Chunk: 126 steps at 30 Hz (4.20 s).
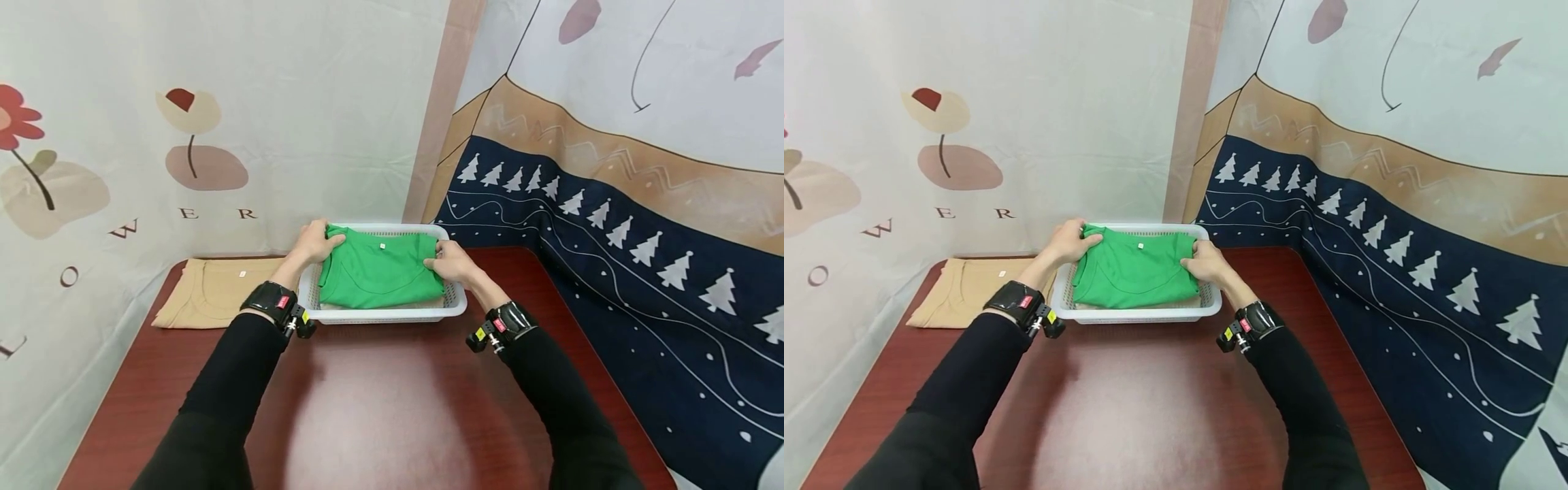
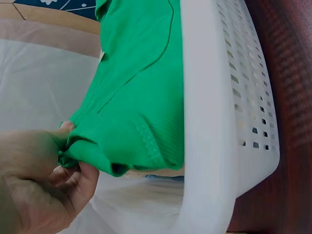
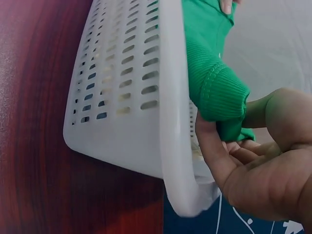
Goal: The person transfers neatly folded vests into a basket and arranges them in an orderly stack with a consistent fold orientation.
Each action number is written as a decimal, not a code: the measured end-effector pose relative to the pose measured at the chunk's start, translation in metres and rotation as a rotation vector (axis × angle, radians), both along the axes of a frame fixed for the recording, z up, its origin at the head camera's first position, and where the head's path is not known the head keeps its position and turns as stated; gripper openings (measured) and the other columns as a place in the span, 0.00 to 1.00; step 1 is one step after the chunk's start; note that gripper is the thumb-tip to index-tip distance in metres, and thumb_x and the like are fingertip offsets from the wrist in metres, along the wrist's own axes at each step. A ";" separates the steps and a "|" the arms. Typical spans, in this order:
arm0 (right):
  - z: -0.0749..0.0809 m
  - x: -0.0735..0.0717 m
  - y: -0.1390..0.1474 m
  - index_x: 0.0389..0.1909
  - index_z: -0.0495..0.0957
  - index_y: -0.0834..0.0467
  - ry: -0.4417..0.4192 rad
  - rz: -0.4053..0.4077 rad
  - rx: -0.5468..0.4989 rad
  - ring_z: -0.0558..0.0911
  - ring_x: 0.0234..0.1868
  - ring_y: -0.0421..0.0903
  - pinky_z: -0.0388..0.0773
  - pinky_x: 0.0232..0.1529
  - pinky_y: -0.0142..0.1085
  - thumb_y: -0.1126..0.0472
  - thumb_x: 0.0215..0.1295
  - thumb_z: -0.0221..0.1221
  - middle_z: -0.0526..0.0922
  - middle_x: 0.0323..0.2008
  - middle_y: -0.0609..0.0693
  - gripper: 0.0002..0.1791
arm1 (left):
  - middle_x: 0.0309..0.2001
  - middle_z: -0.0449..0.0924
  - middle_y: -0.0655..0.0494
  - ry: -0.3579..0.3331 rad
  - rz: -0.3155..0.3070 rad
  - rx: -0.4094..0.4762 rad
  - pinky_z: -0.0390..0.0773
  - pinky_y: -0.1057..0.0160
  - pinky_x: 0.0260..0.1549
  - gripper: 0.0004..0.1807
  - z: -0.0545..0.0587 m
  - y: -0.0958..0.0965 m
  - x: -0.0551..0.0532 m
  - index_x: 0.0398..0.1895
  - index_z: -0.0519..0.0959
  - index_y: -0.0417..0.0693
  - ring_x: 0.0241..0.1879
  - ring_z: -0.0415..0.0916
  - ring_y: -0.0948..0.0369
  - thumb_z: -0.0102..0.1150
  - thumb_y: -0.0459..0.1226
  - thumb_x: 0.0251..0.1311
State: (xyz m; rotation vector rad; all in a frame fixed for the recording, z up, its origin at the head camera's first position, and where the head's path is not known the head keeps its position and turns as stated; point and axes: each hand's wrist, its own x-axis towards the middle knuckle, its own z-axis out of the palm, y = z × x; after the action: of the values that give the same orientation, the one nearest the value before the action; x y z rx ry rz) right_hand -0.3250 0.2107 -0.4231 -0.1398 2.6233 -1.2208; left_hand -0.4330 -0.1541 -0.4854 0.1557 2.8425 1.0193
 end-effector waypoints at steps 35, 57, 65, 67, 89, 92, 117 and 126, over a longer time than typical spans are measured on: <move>-0.061 -0.043 -0.029 0.56 0.80 0.69 0.070 -0.061 0.534 0.82 0.65 0.62 0.83 0.64 0.55 0.70 0.70 0.58 0.86 0.62 0.69 0.16 | 0.68 0.78 0.24 -0.034 -0.027 -0.261 0.86 0.45 0.57 0.28 0.039 0.053 0.083 0.77 0.67 0.27 0.60 0.84 0.38 0.54 0.24 0.77; -0.072 -0.049 -0.025 0.38 0.83 0.61 0.130 -0.056 0.545 0.83 0.50 0.56 0.86 0.52 0.50 0.72 0.64 0.63 0.89 0.50 0.61 0.05 | 0.81 0.63 0.20 0.013 -0.014 -0.262 0.72 0.41 0.83 0.41 0.038 0.057 0.097 0.87 0.49 0.21 0.80 0.69 0.32 0.52 0.21 0.76; -0.076 -0.045 -0.025 0.44 0.84 0.64 0.178 -0.053 0.543 0.86 0.54 0.58 0.88 0.54 0.52 0.69 0.66 0.64 0.90 0.56 0.65 0.08 | 0.83 0.59 0.19 0.009 -0.023 -0.221 0.68 0.41 0.85 0.43 0.036 0.056 0.099 0.88 0.45 0.22 0.83 0.65 0.31 0.54 0.23 0.77; -0.073 -0.041 -0.026 0.51 0.84 0.67 0.168 -0.053 0.526 0.86 0.55 0.60 0.88 0.54 0.52 0.64 0.71 0.66 0.88 0.60 0.67 0.13 | 0.84 0.57 0.19 -0.001 -0.031 -0.203 0.67 0.40 0.86 0.43 0.037 0.054 0.100 0.89 0.44 0.22 0.84 0.64 0.30 0.54 0.27 0.80; -0.015 0.014 -0.026 0.90 0.51 0.67 0.315 0.036 0.266 0.63 0.89 0.67 0.62 0.89 0.61 0.41 0.83 0.61 0.60 0.88 0.69 0.51 | 0.89 0.55 0.30 0.193 -0.181 -0.264 0.59 0.30 0.87 0.48 0.053 0.031 0.125 0.91 0.55 0.38 0.89 0.55 0.33 0.60 0.55 0.82; -0.014 0.015 -0.023 0.91 0.53 0.64 0.342 0.066 0.267 0.64 0.88 0.67 0.64 0.88 0.62 0.39 0.83 0.60 0.61 0.88 0.68 0.50 | 0.89 0.58 0.31 0.240 -0.183 -0.283 0.57 0.28 0.87 0.48 0.054 0.023 0.128 0.91 0.57 0.39 0.89 0.55 0.32 0.59 0.58 0.81; -0.006 0.031 -0.059 0.92 0.57 0.48 0.429 0.239 0.375 0.53 0.92 0.71 0.50 0.91 0.70 0.30 0.84 0.51 0.56 0.91 0.65 0.46 | 0.89 0.57 0.34 0.254 -0.069 -0.267 0.46 0.18 0.84 0.48 0.045 -0.069 0.169 0.92 0.58 0.49 0.89 0.47 0.29 0.52 0.66 0.81; -0.003 0.041 -0.114 0.92 0.56 0.46 0.420 0.322 0.391 0.49 0.93 0.71 0.44 0.93 0.67 0.27 0.83 0.49 0.54 0.92 0.62 0.47 | 0.84 0.60 0.24 0.270 -0.024 -0.268 0.53 0.19 0.82 0.49 0.039 -0.126 0.185 0.89 0.60 0.38 0.85 0.52 0.23 0.53 0.64 0.82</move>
State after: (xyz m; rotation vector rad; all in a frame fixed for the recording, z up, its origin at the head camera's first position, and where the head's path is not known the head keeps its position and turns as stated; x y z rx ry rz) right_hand -0.2841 0.0969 -0.4257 -0.7838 2.9697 -0.6077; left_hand -0.2480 -0.2805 -0.4468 0.3231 3.1753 0.6458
